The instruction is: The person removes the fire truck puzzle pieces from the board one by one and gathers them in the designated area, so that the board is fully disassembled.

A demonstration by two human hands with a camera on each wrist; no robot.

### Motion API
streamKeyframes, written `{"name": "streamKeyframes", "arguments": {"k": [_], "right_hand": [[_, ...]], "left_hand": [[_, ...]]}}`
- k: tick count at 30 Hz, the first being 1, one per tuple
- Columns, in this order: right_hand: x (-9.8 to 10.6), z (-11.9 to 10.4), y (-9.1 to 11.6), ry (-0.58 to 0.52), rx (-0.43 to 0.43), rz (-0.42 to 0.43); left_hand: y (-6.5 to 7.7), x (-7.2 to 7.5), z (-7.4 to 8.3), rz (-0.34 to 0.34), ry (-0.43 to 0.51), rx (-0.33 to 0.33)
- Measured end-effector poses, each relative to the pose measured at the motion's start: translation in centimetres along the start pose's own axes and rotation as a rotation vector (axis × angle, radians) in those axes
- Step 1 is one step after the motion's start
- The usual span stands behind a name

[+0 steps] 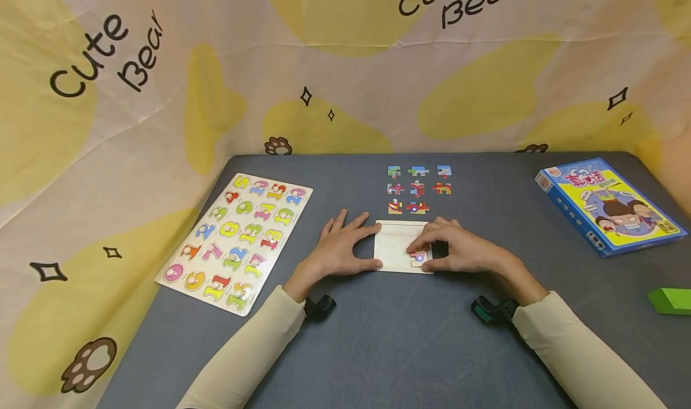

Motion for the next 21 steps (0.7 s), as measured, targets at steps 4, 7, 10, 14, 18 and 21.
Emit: {"name": "streamKeyframes", "arguments": {"k": [4, 7, 10, 14, 18, 21], "right_hand": [[0.2, 0.4, 0.0, -0.025, -0.004, 0.013], [0.6, 0.9, 0.1, -0.045, -0.002, 0.042], [1.1, 1.3, 0.3, -0.048, 0.01, 0.079], [1.8, 1.9, 0.5, -0.056, 0.02, 0.125], [2.5, 3.1, 0.8, -0.095, -0.018, 0.168], [3.1, 3.9, 1.0, -0.102, -0.045, 0.199]], "left_hand": [[0.0, 0.0, 0.0, 0.0, -0.003, 0.0], [0.0, 0.0, 0.0, 0.0, -0.002, 0.0], [0.0, -0.1, 0.0, -0.002, -0.001, 0.0], [0.1, -0.1, 0.0, -0.004, 0.003, 0.0], [0.1, -0.1, 0.1, -0.002, 0.005, -0.003], [0.2, 0.0, 0.2, 0.004, 0.006, -0.008]]}}
Point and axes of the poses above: each hand's wrist, its own y-axis away from the middle knuckle, its own x-axis out of the back of the hand, z = x × y, the point moved 9 cm from there along -y, towards the middle knuckle, and after that the axes turned 2 degrees about x, right-handed, at the moved point
